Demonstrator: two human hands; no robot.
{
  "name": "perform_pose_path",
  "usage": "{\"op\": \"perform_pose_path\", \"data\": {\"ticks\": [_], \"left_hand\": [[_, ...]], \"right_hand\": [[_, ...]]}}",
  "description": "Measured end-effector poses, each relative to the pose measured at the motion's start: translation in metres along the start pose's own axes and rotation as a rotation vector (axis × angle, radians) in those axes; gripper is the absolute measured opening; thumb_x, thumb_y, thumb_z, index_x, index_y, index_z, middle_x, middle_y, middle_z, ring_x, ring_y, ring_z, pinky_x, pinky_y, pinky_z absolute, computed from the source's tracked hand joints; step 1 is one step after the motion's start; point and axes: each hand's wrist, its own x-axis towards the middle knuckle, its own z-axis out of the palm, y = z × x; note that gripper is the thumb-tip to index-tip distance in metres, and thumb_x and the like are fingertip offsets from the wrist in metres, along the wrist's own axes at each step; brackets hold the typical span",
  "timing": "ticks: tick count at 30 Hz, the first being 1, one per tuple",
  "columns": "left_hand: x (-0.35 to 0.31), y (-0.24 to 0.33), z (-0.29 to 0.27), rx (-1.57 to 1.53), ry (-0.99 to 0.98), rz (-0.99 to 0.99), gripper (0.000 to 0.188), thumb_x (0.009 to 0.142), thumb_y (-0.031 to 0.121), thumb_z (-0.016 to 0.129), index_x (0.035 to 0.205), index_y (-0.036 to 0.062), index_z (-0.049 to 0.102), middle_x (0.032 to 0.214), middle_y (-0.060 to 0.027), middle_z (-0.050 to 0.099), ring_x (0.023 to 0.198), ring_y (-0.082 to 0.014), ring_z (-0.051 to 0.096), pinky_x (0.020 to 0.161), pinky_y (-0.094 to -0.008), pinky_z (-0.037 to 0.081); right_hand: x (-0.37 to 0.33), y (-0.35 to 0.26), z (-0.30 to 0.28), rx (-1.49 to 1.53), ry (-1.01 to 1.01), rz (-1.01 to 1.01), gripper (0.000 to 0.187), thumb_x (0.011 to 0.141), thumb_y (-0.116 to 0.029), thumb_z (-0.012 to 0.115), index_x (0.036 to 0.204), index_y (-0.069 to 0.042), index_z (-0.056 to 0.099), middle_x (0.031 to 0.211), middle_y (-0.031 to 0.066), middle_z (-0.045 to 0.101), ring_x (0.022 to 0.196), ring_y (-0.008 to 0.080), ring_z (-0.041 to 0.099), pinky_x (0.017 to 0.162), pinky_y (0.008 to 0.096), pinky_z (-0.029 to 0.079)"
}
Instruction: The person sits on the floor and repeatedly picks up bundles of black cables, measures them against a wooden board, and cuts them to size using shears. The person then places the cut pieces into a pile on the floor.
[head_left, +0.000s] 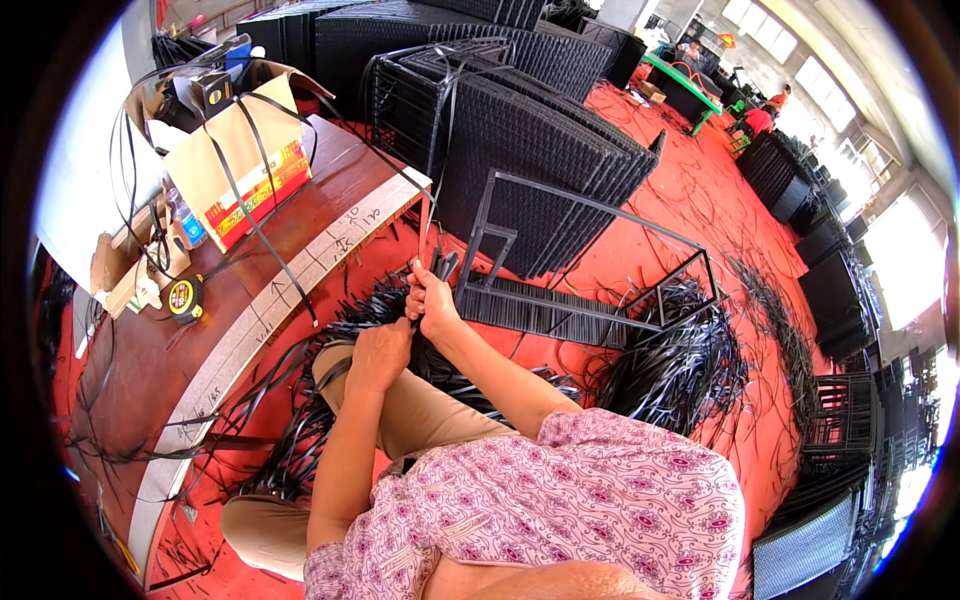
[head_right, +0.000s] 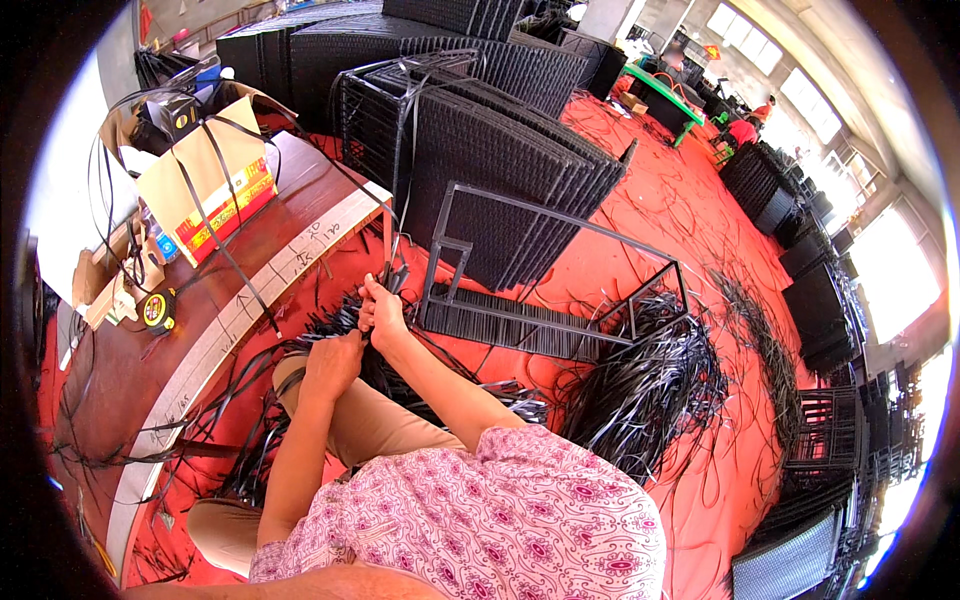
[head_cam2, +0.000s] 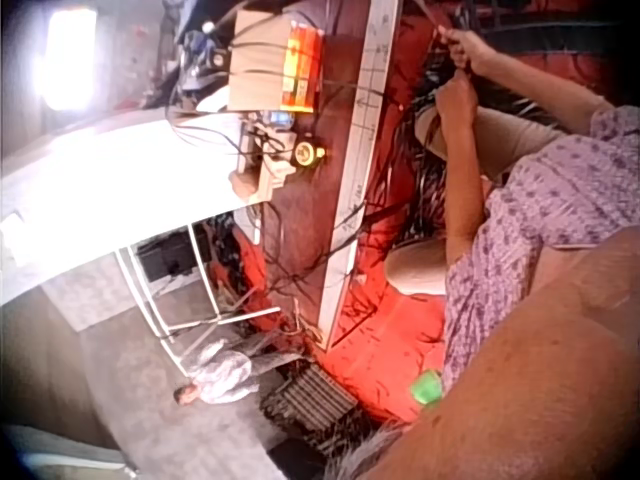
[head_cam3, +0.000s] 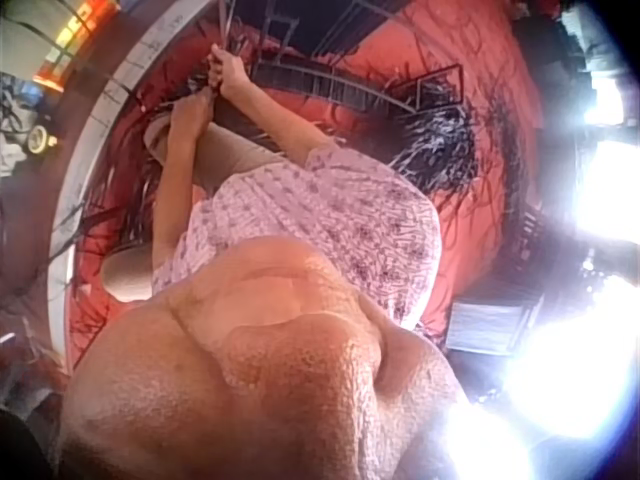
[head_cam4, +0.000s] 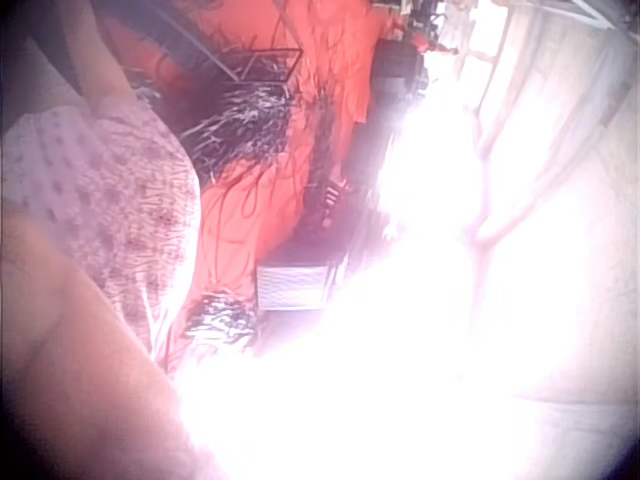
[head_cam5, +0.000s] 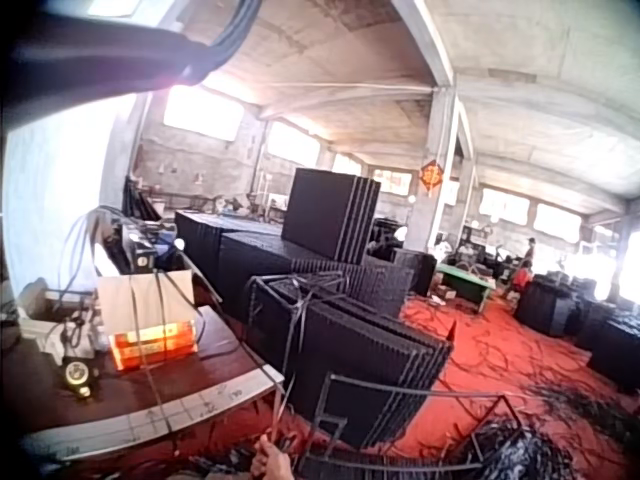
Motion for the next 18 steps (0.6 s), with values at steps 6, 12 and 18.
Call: {"op": "perform_pose_path", "data": {"ticks": [6,12,18], "left_hand": [[0.0004,0.0009,0.0001,0.000,-0.032,-0.039,0.018,0.087,0.019,0.055,0.078,0.0035,0.056,0.064,-0.0172,0.062,0.060,-0.0325,0.064,0.054,-0.0431,0.050],[0.0017,0.0014,-0.0002,0.018,-0.041,-0.032,0.018,0.087,0.017,0.054,0.078,0.0026,0.056,0.064,-0.0160,0.063,0.059,-0.0321,0.064,0.053,-0.0418,0.050],[-0.0001,-0.0005,0.0018,0.017,0.005,-0.014,0.018,0.087,0.018,0.055,0.077,0.0030,0.055,0.064,-0.0165,0.063,0.059,-0.0321,0.064,0.053,-0.0418,0.050]], "right_hand": [[-0.0014,-0.0001,0.0015,0.003,0.011,-0.009,0.033,0.090,-0.040,0.059,0.072,-0.014,0.051,0.046,-0.0069,0.028,0.037,0.0094,0.025,0.043,0.0293,0.024],[0.0014,-0.0004,-0.0004,-0.002,0.005,-0.016,0.034,0.089,-0.041,0.060,0.072,-0.013,0.051,0.047,-0.0072,0.028,0.037,0.0092,0.026,0.043,0.0293,0.024],[0.0002,-0.0006,0.0033,-0.050,0.025,-0.014,0.032,0.086,-0.038,0.064,0.073,-0.012,0.052,0.047,-0.0075,0.028,0.037,0.0087,0.027,0.041,0.0283,0.024]]}}
